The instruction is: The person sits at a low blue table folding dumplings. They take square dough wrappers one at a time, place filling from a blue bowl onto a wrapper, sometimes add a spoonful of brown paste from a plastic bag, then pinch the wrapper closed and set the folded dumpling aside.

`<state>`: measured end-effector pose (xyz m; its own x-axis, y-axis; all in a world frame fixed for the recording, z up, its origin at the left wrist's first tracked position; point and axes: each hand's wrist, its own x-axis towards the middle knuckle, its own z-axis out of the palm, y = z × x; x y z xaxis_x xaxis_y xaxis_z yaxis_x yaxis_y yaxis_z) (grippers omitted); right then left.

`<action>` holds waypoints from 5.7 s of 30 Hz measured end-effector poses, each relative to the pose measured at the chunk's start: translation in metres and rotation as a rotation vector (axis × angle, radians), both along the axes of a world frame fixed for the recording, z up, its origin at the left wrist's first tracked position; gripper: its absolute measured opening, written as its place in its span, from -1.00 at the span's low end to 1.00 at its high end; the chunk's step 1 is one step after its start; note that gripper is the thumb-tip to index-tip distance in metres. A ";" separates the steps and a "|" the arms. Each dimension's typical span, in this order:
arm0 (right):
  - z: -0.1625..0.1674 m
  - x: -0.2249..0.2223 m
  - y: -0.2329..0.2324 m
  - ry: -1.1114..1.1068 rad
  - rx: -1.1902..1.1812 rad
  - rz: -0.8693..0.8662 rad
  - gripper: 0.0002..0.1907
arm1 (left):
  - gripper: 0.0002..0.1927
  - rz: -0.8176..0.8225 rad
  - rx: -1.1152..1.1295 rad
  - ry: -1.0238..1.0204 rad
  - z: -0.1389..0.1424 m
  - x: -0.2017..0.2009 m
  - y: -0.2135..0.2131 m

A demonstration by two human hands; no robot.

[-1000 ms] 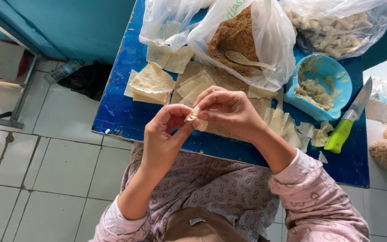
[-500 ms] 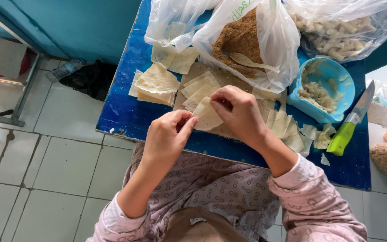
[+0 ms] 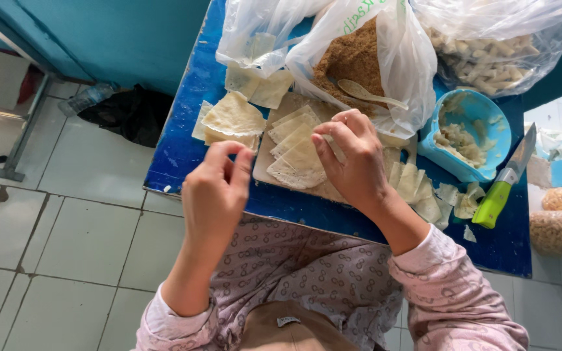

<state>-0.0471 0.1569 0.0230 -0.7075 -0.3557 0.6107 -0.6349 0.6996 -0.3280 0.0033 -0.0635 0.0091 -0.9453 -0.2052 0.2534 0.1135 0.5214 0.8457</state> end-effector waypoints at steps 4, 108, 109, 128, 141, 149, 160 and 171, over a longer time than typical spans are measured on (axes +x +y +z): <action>0.005 -0.013 -0.023 -0.055 -0.007 0.189 -0.89 | -0.84 0.071 0.068 0.109 -0.009 -0.014 -0.020; 0.004 0.056 0.164 -0.265 0.162 -0.596 -0.84 | -0.84 -0.162 -0.095 0.303 -0.014 -0.006 0.028; 0.006 0.055 0.166 -0.267 0.149 -0.574 -0.78 | -0.83 -0.154 -0.111 0.319 -0.015 -0.007 0.029; 0.032 0.047 0.140 -0.127 0.141 -0.496 -0.68 | -0.81 -0.139 0.008 0.308 -0.015 -0.002 0.030; 0.003 0.022 0.013 -0.424 0.447 0.188 -0.13 | -0.75 -0.176 -0.269 0.356 -0.023 0.011 0.023; 0.017 0.045 0.023 -0.041 0.910 -0.072 -0.25 | -0.73 -0.191 -0.264 0.342 -0.022 0.013 0.023; 0.013 0.019 0.037 -0.209 0.563 -0.036 -0.38 | -0.73 -0.233 -0.220 0.312 -0.018 0.009 0.021; 0.007 0.011 0.033 -0.162 0.739 -0.036 -0.21 | -0.69 -0.226 -0.260 0.232 -0.020 -0.008 0.023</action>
<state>-0.0361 0.1900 0.0296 -0.7868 -0.6073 0.1101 -0.5914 0.7928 0.1473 -0.0043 -0.0408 -0.0106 -0.8709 0.0999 0.4812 0.4218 0.6546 0.6274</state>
